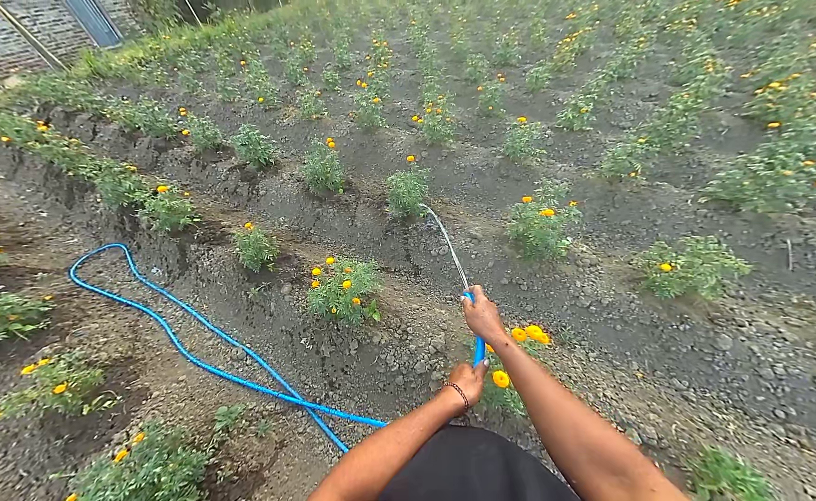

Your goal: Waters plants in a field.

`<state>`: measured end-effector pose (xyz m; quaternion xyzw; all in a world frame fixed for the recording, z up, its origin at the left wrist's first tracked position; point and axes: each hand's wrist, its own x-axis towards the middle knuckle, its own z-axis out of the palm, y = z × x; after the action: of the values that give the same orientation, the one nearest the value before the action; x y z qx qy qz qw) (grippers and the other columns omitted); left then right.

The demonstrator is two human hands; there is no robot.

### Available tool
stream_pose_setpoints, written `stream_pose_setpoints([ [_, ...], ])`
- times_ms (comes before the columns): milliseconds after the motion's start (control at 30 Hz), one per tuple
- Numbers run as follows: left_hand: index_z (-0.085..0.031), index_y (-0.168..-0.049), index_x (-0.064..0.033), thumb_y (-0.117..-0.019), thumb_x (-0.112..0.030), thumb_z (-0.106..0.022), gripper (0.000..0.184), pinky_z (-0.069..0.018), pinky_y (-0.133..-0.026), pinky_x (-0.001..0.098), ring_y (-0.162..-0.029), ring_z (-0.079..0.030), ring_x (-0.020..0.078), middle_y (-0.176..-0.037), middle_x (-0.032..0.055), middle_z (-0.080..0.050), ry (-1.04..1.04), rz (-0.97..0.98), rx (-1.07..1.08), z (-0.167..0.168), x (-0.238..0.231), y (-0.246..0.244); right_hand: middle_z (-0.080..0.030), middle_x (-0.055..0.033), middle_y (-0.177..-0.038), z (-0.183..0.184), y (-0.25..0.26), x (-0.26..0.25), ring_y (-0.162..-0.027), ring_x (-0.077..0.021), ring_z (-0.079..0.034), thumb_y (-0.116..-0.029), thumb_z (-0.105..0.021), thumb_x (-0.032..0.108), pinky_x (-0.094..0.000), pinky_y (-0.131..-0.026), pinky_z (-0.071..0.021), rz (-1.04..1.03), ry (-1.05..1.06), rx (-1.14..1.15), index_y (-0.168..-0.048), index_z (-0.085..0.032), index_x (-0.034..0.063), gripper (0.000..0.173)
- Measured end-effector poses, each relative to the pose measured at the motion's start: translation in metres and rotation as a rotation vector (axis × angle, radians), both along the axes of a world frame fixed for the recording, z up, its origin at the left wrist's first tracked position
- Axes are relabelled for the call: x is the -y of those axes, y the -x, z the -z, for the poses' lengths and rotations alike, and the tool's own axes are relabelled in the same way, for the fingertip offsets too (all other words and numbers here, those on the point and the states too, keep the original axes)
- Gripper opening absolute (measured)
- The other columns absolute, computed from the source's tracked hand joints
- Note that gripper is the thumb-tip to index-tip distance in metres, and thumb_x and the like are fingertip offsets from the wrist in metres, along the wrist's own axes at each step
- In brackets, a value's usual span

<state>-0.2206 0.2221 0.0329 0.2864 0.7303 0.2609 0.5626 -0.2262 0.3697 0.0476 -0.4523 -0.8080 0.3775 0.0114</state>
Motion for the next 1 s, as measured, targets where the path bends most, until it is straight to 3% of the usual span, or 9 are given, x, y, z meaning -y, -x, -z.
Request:
stream_pose_setpoints([
  [167, -0.058, -0.109, 0.0034, -0.1113, -0.053, -0.019, 0.069, -0.0505, -0.071, 0.0446, -0.070, -0.056, 0.0258, -0.086, 0.0140, -0.056, 0.011, -0.001, 0.006, 0.002, 0.000, 0.000, -0.069, -0.0222, -0.113, 0.001, -0.002, 0.000, -0.103, -0.0373, -0.069, -0.1106, -0.042, 0.021, -0.0536, -0.092, -0.0529, -0.010, -0.006, -0.010, -0.144, -0.049, 0.0078, 0.036],
  [567, -0.058, -0.105, 0.0028, -0.1116, -0.052, -0.020, 0.067, -0.0498, -0.068, 0.0428, -0.068, -0.055, 0.0244, -0.083, 0.0122, -0.054, -0.011, -0.061, 0.020, 0.005, 0.004, -0.001, -0.068, -0.0228, -0.112, 0.003, 0.009, 0.003, -0.103, -0.0377, -0.069, -0.1109, -0.042, 0.022, -0.0538, -0.091, -0.0530, -0.084, 0.006, -0.005, -0.144, -0.048, 0.0077, 0.036],
  [833, -0.059, -0.107, 0.0057, -0.1122, -0.050, -0.019, 0.069, -0.0503, -0.073, 0.0458, -0.073, -0.057, 0.0276, -0.087, 0.0163, -0.057, 0.020, -0.002, 0.028, 0.011, 0.003, -0.018, -0.068, -0.0239, -0.114, 0.011, -0.009, 0.004, -0.104, -0.0402, -0.069, -0.1115, -0.039, 0.024, -0.0563, -0.093, -0.0527, -0.165, 0.018, 0.074, -0.148, -0.045, 0.0095, 0.040],
  [1000, -0.058, -0.104, 0.0043, -0.1124, -0.050, -0.021, 0.066, -0.0494, -0.071, 0.0448, -0.071, -0.056, 0.0264, -0.084, 0.0142, -0.055, 0.017, 0.028, 0.067, 0.026, 0.001, -0.040, -0.067, -0.0255, -0.118, 0.024, -0.039, 0.001, -0.107, -0.0399, -0.068, -0.1113, -0.039, 0.022, -0.0552, -0.096, -0.0519, -0.072, 0.053, 0.050, -0.148, -0.044, 0.0055, 0.040],
])
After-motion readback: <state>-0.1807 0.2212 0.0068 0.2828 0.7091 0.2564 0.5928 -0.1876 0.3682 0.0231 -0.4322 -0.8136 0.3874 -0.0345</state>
